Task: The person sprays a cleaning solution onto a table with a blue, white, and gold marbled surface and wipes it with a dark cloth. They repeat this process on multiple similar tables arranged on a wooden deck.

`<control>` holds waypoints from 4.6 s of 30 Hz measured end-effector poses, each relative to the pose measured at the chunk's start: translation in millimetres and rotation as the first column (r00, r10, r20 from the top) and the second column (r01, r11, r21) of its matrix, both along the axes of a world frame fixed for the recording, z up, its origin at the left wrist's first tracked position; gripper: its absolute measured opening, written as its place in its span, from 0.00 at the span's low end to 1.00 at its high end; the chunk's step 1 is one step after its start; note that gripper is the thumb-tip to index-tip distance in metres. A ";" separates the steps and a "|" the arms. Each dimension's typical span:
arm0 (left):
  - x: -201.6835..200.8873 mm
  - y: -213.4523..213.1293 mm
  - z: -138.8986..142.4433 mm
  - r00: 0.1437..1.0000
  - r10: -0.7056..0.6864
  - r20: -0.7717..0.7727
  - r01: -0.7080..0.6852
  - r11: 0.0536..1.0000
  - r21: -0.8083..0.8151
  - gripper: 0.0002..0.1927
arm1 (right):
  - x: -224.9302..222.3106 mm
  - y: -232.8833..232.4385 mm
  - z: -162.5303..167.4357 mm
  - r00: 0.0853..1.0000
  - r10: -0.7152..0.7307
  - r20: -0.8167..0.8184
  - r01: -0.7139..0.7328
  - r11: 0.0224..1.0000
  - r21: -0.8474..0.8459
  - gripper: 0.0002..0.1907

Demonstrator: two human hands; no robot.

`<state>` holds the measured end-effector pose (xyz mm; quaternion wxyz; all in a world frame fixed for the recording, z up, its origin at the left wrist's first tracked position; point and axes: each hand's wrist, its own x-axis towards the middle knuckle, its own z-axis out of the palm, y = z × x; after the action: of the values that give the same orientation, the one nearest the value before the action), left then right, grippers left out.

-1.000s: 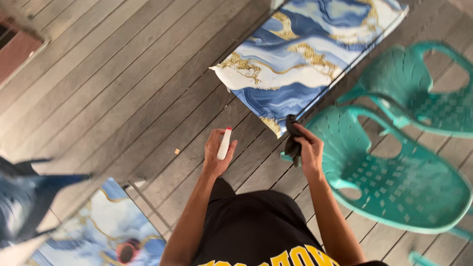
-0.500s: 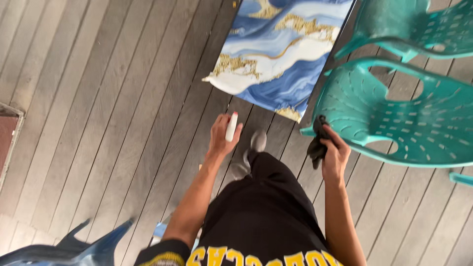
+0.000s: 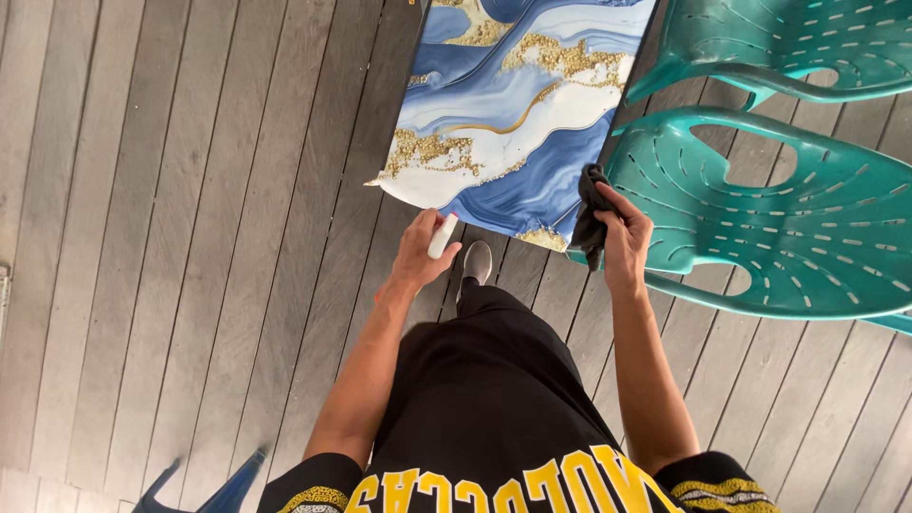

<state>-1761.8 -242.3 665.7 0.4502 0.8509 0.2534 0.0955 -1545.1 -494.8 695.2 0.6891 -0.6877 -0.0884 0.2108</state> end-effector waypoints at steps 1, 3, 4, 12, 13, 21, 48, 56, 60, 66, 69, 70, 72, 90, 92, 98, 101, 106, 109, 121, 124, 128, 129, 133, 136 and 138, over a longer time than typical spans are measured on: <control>12.8 3.4 -2.7 1.000 -0.003 -0.015 0.003 1.000 -0.022 0.23 | 9.7 8.7 2.1 1.000 -0.008 -0.010 0.008 1.000 -0.023 0.22; 33.0 10.0 -8.5 0.998 -0.019 -0.068 0.015 0.998 -0.053 0.23 | 24.3 24.2 3.8 0.999 -0.023 -0.032 0.021 0.998 -0.065 0.22; 41.8 13.0 -13.0 0.994 -0.033 -0.104 0.026 0.998 -0.065 0.22 | 28.3 30.2 3.2 0.999 -0.031 -0.012 0.030 0.997 -0.074 0.22; 89.7 38.2 -54.2 0.963 -0.267 -0.045 0.265 0.963 -0.049 0.17 | -10.5 43.8 -14.3 0.963 -0.264 -0.047 0.258 0.960 -0.108 0.21; 91.6 38.6 -59.1 0.951 -0.301 -0.062 0.299 0.953 -0.040 0.16 | -22.5 41.1 -16.1 0.954 -0.298 -0.039 0.293 0.950 -0.109 0.21; 81.9 59.7 -83.0 0.912 -0.395 -0.109 0.397 0.918 -0.009 0.22 | -103.8 29.6 -32.2 0.863 -0.505 -0.027 0.503 0.862 -0.055 0.21; 175.9 219.0 -147.6 0.998 0.048 0.030 -0.050 0.996 0.079 0.25 | 10.0 88.3 -97.9 0.936 -0.297 -0.189 0.247 0.936 -0.250 0.20; 229.5 144.0 -173.9 0.995 -0.025 0.092 0.025 1.000 -0.003 0.29 | 31.3 56.7 -112.8 0.918 -0.321 -0.235 0.259 0.931 -0.258 0.20; 261.6 91.9 -181.2 0.995 -0.098 0.007 0.098 0.986 -0.135 0.26 | 35.1 25.3 -115.2 0.890 -0.381 -0.250 0.328 0.917 -0.226 0.19; 311.7 14.2 -191.7 0.980 -0.194 0.032 0.197 0.968 -0.154 0.19 | 34.3 -20.8 -121.9 0.875 -0.442 -0.198 0.367 0.872 -0.324 0.20; 329.7 -9.8 -198.1 0.966 -0.258 0.024 0.259 0.961 -0.094 0.15 | 31.1 -36.6 -127.3 0.866 -0.458 -0.201 0.389 0.869 -0.306 0.20; 331.8 -15.4 -199.2 0.963 -0.269 0.013 0.269 0.960 -0.082 0.14 | 30.3 -40.8 -129.0 0.864 -0.461 -0.203 0.393 0.869 -0.301 0.20; 331.5 -18.4 -199.8 0.964 -0.265 -0.007 0.263 0.961 -0.087 0.15 | 29.0 -46.7 -131.4 0.861 -0.462 -0.211 0.398 0.872 -0.284 0.20; 239.0 132.7 -182.3 0.990 -0.108 0.086 0.108 0.994 -0.002 0.22 | 52.2 30.9 -171.1 0.915 -0.279 -0.290 0.175 0.924 -0.339 0.20; 226.0 142.3 -179.9 0.983 -0.145 0.111 0.145 0.989 0.009 0.24 | 52.6 40.0 -179.4 0.909 -0.271 -0.317 0.164 0.931 -0.327 0.20; 182.5 163.3 -205.6 0.983 -0.185 0.024 0.182 0.980 0.081 0.18 | 48.1 44.7 -238.2 0.974 -0.218 -0.065 0.156 0.849 -0.505 0.20; 155.8 171.7 -224.1 0.990 -0.130 -0.060 0.126 0.990 -0.063 0.17 | 56.9 40.5 -297.2 0.980 -0.143 0.142 0.199 0.784 -0.588 0.22; 112.7 196.5 -276.8 0.993 -0.115 -0.032 0.113 0.992 -0.048 0.16 | 55.1 40.9 -408.5 0.971 -0.068 0.227 0.207 0.713 -0.670 0.24; 98.5 218.8 -323.3 0.990 -0.139 -0.024 0.140 0.989 0.041 0.17 | 57.2 63.0 -475.4 0.936 -0.059 0.347 0.291 0.687 -0.666 0.24; 66.3 222.1 -512.5 0.934 -0.299 -0.194 0.292 0.954 -0.066 0.19 | 48.1 121.5 -659.9 0.674 0.108 0.731 0.517 0.637 -0.571 0.27; 76.4 183.4 -541.6 0.896 -0.406 -0.181 0.403 0.914 -0.051 0.18 | 41.2 121.1 -670.6 0.707 0.131 0.695 0.473 0.642 -0.603 0.27; 96.4 126.4 -575.9 0.782 -0.596 -0.183 0.558 0.800 -0.221 0.23 | 43.3 102.2 -675.3 0.785 0.092 0.613 0.384 0.705 -0.597 0.26; 98.4 119.5 -587.1 0.761 -0.624 -0.176 0.576 0.776 -0.258 0.21 | 41.9 93.8 -677.7 0.802 0.083 0.591 0.372 0.705 -0.604 0.26; 101.5 109.9 -636.3 0.732 -0.679 -0.057 0.648 0.719 -0.251 0.25 | 25.1 50.9 -694.3 0.587 0.010 0.809 0.658 0.577 -0.484 0.30; 89.3 118.7 -660.4 0.753 -0.643 0.138 0.656 0.720 -0.224 0.24 | 8.8 30.0 -716.8 0.402 0.014 0.915 0.776 0.526 -0.349 0.28; 79.7 129.1 -666.3 0.770 -0.617 0.164 0.638 0.743 -0.203 0.23 | -0.3 26.8 -732.7 0.492 -0.071 0.868 0.741 0.557 -0.375 0.30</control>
<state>-1682.1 -113.1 -0.7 0.5687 0.8185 -0.0575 -0.0571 -1545.3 -468.0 -37.5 0.2802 -0.9127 -0.1009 -0.2798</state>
